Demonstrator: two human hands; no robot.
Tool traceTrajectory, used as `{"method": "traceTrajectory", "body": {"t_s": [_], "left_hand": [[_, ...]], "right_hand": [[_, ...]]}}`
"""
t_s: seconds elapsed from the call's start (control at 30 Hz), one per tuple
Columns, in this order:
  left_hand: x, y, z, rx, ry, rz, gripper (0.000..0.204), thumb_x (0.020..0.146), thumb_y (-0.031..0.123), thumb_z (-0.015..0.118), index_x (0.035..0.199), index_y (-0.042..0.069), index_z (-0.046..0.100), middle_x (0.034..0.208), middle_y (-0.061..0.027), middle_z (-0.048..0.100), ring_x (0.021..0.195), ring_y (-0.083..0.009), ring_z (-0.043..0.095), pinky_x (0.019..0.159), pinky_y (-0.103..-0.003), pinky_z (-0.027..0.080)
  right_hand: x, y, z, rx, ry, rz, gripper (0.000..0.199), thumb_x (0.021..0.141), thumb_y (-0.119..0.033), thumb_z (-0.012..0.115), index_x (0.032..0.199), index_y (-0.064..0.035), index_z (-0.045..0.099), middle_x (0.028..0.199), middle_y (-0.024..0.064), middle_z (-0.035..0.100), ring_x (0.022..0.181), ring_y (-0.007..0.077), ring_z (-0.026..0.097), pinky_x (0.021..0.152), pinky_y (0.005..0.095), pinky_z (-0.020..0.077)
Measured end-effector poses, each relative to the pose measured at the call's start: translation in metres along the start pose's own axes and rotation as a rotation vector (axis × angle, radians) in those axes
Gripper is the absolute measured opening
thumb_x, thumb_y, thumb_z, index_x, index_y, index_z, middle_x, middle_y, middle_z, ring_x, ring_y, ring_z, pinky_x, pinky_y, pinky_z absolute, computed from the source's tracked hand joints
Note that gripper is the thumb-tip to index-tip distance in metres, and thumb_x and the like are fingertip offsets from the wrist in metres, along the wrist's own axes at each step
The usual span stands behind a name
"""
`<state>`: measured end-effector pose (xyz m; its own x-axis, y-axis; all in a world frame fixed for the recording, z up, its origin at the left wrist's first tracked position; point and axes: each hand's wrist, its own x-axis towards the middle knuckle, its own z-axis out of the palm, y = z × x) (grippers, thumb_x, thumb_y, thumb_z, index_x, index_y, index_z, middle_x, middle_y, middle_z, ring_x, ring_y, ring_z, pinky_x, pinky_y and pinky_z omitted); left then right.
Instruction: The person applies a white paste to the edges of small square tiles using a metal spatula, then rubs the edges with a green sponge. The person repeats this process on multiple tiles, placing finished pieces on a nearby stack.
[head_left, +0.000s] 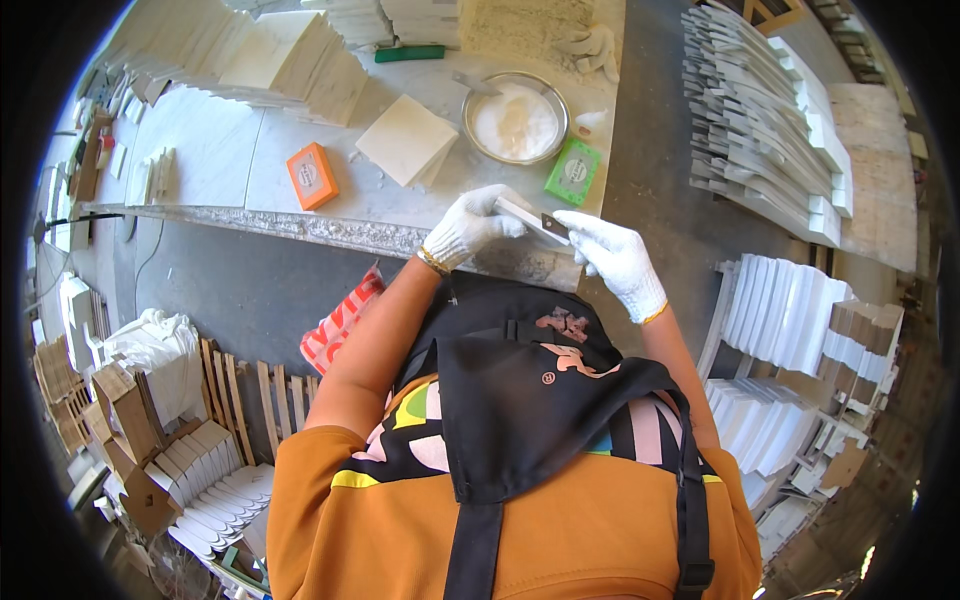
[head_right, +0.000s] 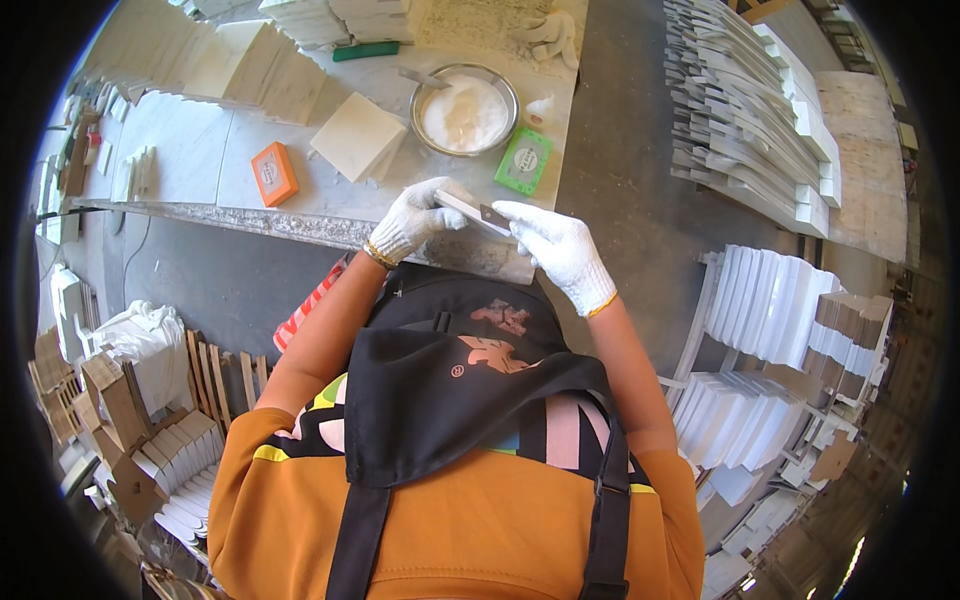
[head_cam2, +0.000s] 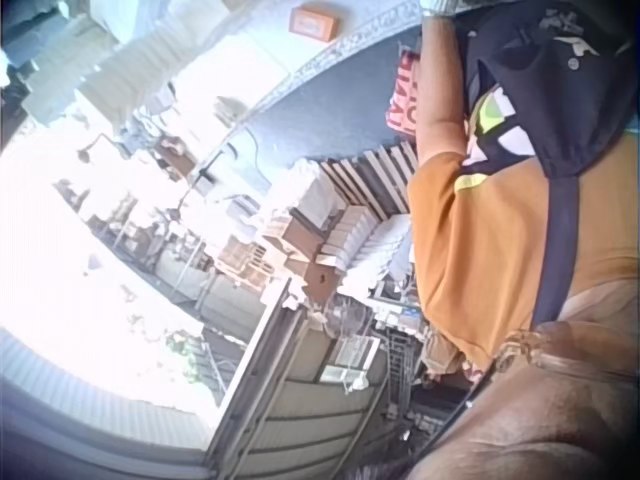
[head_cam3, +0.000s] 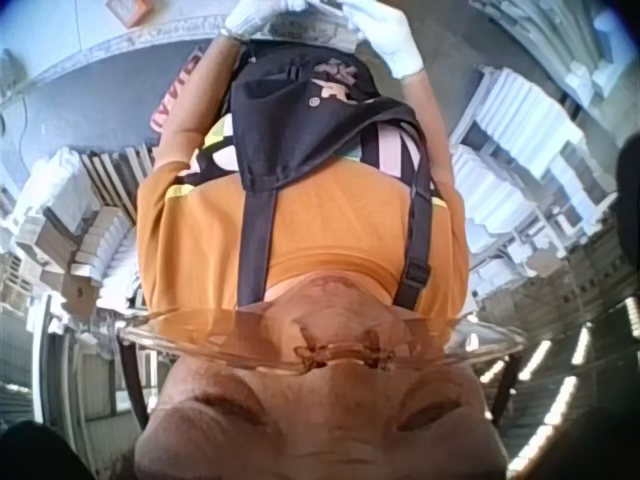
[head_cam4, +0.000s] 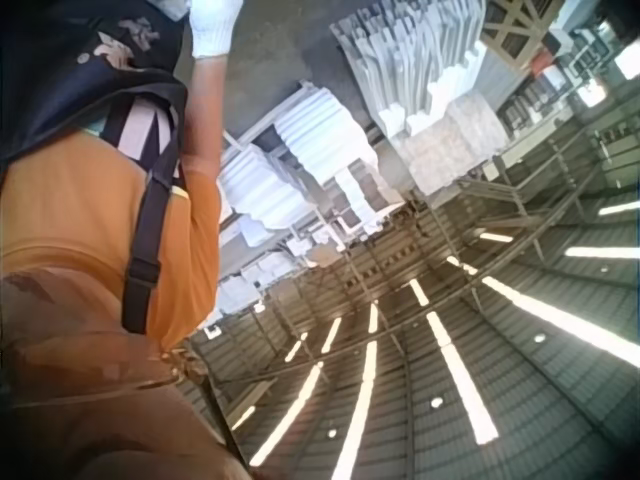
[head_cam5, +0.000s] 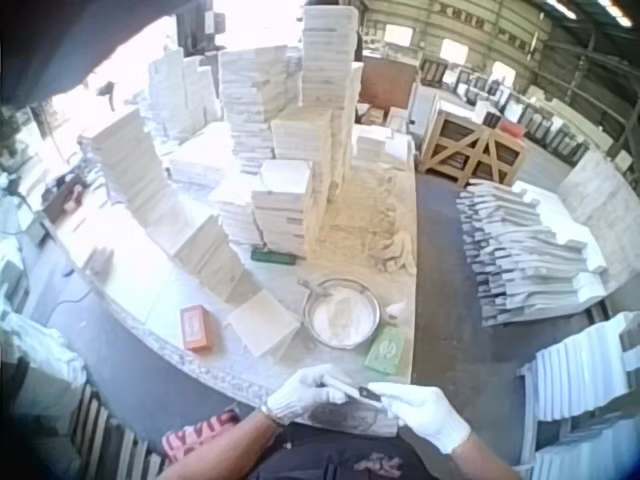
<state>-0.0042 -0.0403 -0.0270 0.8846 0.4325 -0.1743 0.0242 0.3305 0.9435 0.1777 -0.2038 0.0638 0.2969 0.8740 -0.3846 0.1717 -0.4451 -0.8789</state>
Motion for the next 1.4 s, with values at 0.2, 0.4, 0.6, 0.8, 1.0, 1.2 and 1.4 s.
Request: {"method": "traceTrajectory", "body": {"t_s": [0.2, 0.4, 0.6, 0.8, 1.0, 1.2, 1.4], "left_hand": [[0.000, -0.005, 0.000, -0.069, 0.005, -0.033, 0.029, 0.080, 0.006, 0.077, 0.107, 0.002, 0.067, 0.094, -0.0002, 0.070, 0.087, -0.0070, 0.061, 0.081, -0.024, 0.050], [-0.001, -0.001, 0.001, -0.027, 0.009, -0.003, 0.034, 0.079, 0.012, 0.080, 0.108, 0.002, 0.067, 0.094, -0.0005, 0.069, 0.087, -0.0074, 0.060, 0.080, -0.025, 0.049], [-0.002, 0.000, 0.001, -0.005, 0.018, 0.010, 0.033, 0.079, 0.012, 0.080, 0.108, 0.001, 0.067, 0.094, -0.0011, 0.069, 0.087, -0.0078, 0.060, 0.080, -0.025, 0.050], [-0.002, -0.002, 0.002, -0.054, 0.015, 0.019, 0.031, 0.081, 0.010, 0.078, 0.108, 0.001, 0.067, 0.095, -0.0012, 0.069, 0.087, -0.0081, 0.061, 0.080, -0.025, 0.050], [-0.002, -0.002, 0.001, -0.002, 0.001, 0.048, 0.028, 0.081, 0.004, 0.075, 0.108, 0.001, 0.067, 0.096, -0.0021, 0.069, 0.087, -0.0084, 0.061, 0.081, -0.025, 0.051], [-0.001, -0.003, 0.000, -0.068, -0.009, 0.010, 0.028, 0.082, 0.003, 0.075, 0.108, 0.001, 0.067, 0.097, -0.0028, 0.070, 0.088, -0.0088, 0.062, 0.082, -0.025, 0.051], [0.001, -0.006, -0.002, 0.003, -0.035, 0.052, 0.030, 0.080, 0.005, 0.077, 0.109, 0.001, 0.067, 0.098, -0.0034, 0.070, 0.089, -0.0093, 0.062, 0.082, -0.026, 0.051]], "right_hand": [[-0.015, -0.010, 0.021, -0.060, 0.184, 0.041, 0.032, 0.098, -0.017, 0.059, 0.129, -0.0122, 0.067, 0.083, 0.0042, 0.070, 0.066, 0.0059, 0.061, 0.060, 0.0242, 0.0512], [-0.015, -0.008, 0.038, -0.185, 0.298, -0.095, 0.033, 0.099, -0.017, 0.057, 0.130, -0.0116, 0.064, 0.077, 0.0114, 0.069, 0.060, 0.0148, 0.066, 0.057, 0.0298, 0.0534], [-0.019, -0.008, 0.036, -0.115, 0.291, 0.023, 0.035, 0.099, -0.018, 0.057, 0.134, -0.0119, 0.062, 0.074, 0.0083, 0.069, 0.057, 0.0112, 0.062, 0.056, 0.0286, 0.0528], [-0.026, -0.008, 0.040, -0.041, 0.326, 0.062, 0.038, 0.099, -0.019, 0.057, 0.137, -0.0122, 0.060, 0.072, 0.0074, 0.068, 0.054, 0.0101, 0.060, 0.054, 0.0282, 0.0528], [-0.017, -0.013, 0.050, -0.093, 0.321, -0.036, 0.039, 0.099, -0.017, 0.056, 0.137, -0.0111, 0.059, 0.071, 0.0071, 0.067, 0.053, 0.0096, 0.059, 0.053, 0.0274, 0.0519], [-0.028, -0.009, 0.045, -0.003, 0.373, 0.074, 0.039, 0.099, -0.016, 0.055, 0.138, -0.0105, 0.058, 0.070, 0.0058, 0.067, 0.052, 0.0080, 0.057, 0.053, 0.0261, 0.0508], [-0.019, -0.011, 0.059, -0.088, 0.349, -0.016, 0.039, 0.099, -0.017, 0.055, 0.137, -0.0112, 0.059, 0.071, 0.0056, 0.067, 0.052, 0.0085, 0.057, 0.053, 0.0255, 0.0504]]}}
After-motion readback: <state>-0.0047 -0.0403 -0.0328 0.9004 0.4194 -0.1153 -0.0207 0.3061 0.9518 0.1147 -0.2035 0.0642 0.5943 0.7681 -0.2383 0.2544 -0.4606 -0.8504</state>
